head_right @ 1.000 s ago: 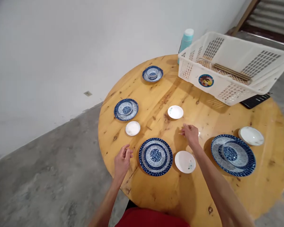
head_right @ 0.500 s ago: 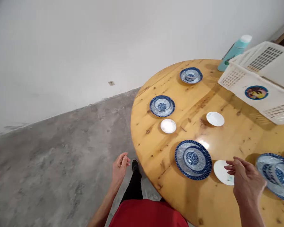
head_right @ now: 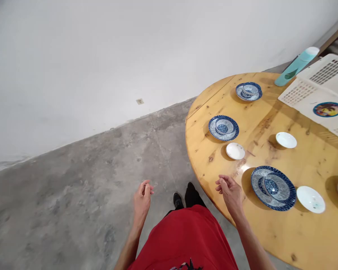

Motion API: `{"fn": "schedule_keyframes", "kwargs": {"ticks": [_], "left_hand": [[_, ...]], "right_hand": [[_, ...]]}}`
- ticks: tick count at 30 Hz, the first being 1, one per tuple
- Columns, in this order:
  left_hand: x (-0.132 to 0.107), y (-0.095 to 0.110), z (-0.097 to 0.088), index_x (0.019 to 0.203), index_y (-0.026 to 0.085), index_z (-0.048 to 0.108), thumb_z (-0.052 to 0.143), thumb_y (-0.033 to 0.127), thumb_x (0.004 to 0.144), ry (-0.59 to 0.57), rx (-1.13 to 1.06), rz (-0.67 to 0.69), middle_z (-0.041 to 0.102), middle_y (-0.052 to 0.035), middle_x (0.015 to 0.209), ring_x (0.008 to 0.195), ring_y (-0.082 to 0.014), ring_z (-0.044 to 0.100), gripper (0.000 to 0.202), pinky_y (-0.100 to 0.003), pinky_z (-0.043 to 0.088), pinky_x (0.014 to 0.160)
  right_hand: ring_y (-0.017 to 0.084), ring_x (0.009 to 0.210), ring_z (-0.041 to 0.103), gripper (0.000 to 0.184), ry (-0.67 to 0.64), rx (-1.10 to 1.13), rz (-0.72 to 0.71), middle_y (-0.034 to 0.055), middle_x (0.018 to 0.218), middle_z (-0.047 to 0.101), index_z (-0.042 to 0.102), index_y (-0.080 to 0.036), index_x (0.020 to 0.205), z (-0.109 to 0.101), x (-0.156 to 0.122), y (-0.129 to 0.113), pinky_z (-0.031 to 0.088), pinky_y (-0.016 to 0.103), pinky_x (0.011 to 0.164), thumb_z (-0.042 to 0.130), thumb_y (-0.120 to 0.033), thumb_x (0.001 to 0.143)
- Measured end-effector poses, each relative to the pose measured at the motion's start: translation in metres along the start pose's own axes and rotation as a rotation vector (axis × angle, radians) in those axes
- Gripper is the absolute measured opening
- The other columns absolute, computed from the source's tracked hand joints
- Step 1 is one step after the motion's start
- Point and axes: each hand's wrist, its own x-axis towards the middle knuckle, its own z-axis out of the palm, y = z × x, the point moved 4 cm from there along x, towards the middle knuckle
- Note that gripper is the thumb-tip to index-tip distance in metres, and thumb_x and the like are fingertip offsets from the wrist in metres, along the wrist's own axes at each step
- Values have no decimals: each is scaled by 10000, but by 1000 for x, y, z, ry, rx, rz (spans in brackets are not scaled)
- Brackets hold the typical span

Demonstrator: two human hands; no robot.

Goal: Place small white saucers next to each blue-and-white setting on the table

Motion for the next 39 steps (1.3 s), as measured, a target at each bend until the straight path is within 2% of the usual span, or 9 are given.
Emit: {"fn": "schedule_keyframes", "kwargs": {"ticks": [4, 7, 11, 15, 20, 25, 30, 33, 39], "left_hand": [[29, 15, 13, 1112, 193, 598, 398, 412, 919, -119, 54, 52, 695, -39, 844, 700, -170, 667, 354, -301, 507, 688], [64, 34, 20, 1123, 209, 604, 387, 408, 925, -194, 105, 98, 705, -45, 858, 717, -186, 684, 355, -314, 517, 694], [132, 64, 33, 1130, 228, 600, 398, 441, 921, -243, 179, 168, 715, -38, 862, 736, -193, 703, 360, -321, 535, 708], [207, 101, 60, 1132, 231, 603, 416, 475, 919, -335, 263, 233, 717, -37, 856, 726, -190, 707, 374, -318, 547, 704], [278, 155, 104, 1116, 245, 621, 438, 459, 910, -545, 330, 369, 723, -47, 878, 724, -191, 702, 348, -310, 558, 701], [319, 200, 150, 1104, 231, 621, 438, 462, 912, -639, 326, 449, 722, -55, 859, 707, -195, 699, 351, -327, 562, 711], [331, 242, 207, 1093, 200, 644, 435, 434, 912, -860, 344, 564, 721, -44, 808, 678, -182, 694, 362, -306, 558, 710], [337, 270, 244, 1103, 186, 651, 451, 430, 898, -1011, 352, 666, 733, -57, 828, 680, -183, 699, 376, -296, 557, 700], [362, 326, 330, 1091, 164, 650, 444, 451, 889, -1255, 365, 791, 734, -62, 804, 662, -179, 702, 407, -293, 559, 671]], "right_hand": [[130, 546, 602, 401, 4, 35, 51, 41, 749, 670, 628, -149, 966, 33, 11, -8, 452, 243, 496, 659, -487, 751], [135, 529, 594, 396, 13, 102, 94, 35, 716, 664, 624, -155, 928, 64, 27, -15, 438, 245, 482, 668, -490, 720], [142, 481, 571, 375, -2, 201, 142, 15, 665, 648, 618, -173, 862, 115, 61, -24, 408, 252, 447, 658, -510, 701], [131, 466, 561, 318, -43, 313, 202, -8, 658, 643, 605, -194, 847, 168, 103, -37, 382, 236, 433, 593, -498, 754], [111, 469, 560, 262, 26, 426, 222, -27, 644, 634, 591, -186, 828, 205, 158, -68, 382, 211, 438, 564, -439, 767], [110, 444, 551, 256, 127, 495, 172, -24, 621, 628, 588, -176, 815, 201, 204, -111, 404, 227, 454, 560, -421, 744], [109, 479, 573, 269, 257, 520, 104, -11, 661, 634, 602, -165, 875, 174, 232, -151, 395, 219, 459, 551, -411, 777], [104, 497, 575, 258, 404, 542, 68, -10, 676, 638, 602, -166, 889, 158, 246, -162, 394, 214, 467, 536, -401, 804], [104, 509, 571, 247, 730, 572, 73, -5, 691, 643, 608, -166, 900, 127, 279, -167, 429, 229, 498, 543, -382, 800]]}}
